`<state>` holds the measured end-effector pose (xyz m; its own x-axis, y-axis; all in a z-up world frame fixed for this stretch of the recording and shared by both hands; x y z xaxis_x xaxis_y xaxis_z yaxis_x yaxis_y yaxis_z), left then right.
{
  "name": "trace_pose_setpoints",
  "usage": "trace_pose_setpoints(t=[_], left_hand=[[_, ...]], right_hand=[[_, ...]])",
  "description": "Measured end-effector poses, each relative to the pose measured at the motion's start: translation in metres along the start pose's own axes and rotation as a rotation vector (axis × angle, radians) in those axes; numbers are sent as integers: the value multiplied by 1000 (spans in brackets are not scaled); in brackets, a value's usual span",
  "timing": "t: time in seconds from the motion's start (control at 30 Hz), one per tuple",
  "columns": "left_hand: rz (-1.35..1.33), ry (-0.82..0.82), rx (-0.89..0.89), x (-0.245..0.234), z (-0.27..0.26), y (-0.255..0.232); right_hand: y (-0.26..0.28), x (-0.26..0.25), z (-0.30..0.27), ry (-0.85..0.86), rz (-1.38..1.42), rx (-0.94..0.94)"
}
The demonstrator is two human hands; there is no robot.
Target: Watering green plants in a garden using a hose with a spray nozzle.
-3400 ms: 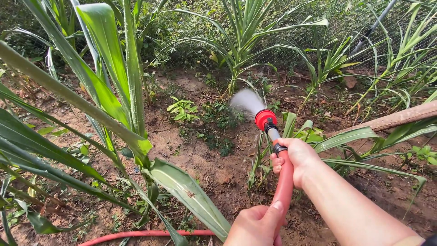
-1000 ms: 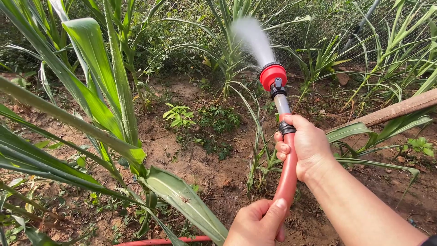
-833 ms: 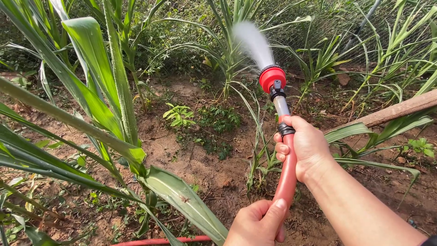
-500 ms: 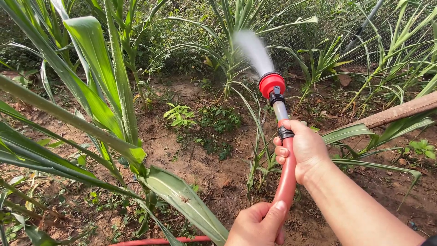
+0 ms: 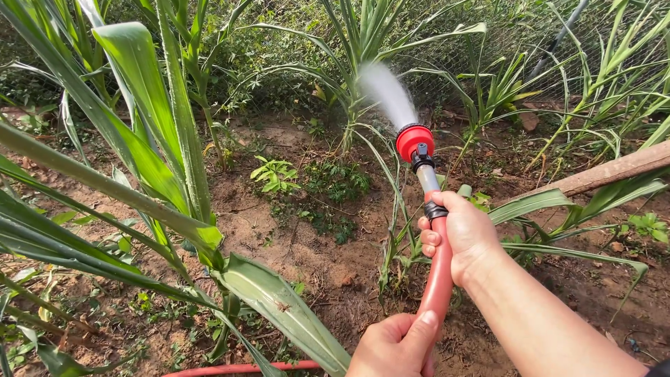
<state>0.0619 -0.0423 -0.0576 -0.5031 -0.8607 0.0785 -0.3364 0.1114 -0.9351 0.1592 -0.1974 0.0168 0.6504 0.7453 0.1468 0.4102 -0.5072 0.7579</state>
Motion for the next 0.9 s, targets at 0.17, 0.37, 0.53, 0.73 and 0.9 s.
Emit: trace_pose_setpoints(t=[0.17,0.37,0.53,0.73,0.9], left_hand=[[-17,7,27,3,8,9],[-34,-5,20,2,8,10],[37,-9,-38,1,11,19],[27,-35,-54,-5,1,8],[32,-55,-84,-6,0,11]], right_hand=[[-4,-3,4,-25,-7,14],[-12,-4,11,-34,-22,60],[-17,-1,12,-40,-41,105],[-25,-1,20,-42,-77,146],[-35,-3,26,-22,-77,202]])
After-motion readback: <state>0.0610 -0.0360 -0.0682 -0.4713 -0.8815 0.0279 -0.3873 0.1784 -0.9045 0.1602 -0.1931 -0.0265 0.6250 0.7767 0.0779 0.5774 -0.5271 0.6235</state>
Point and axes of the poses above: each hand's wrist, its own z-axis towards the middle knuckle, its own x-axis out of the palm, y = z × x, the point moved 9 cm from there along z, towards the middle knuckle, and after that the axes turned 15 degrees about x, right-handed, at the moved point
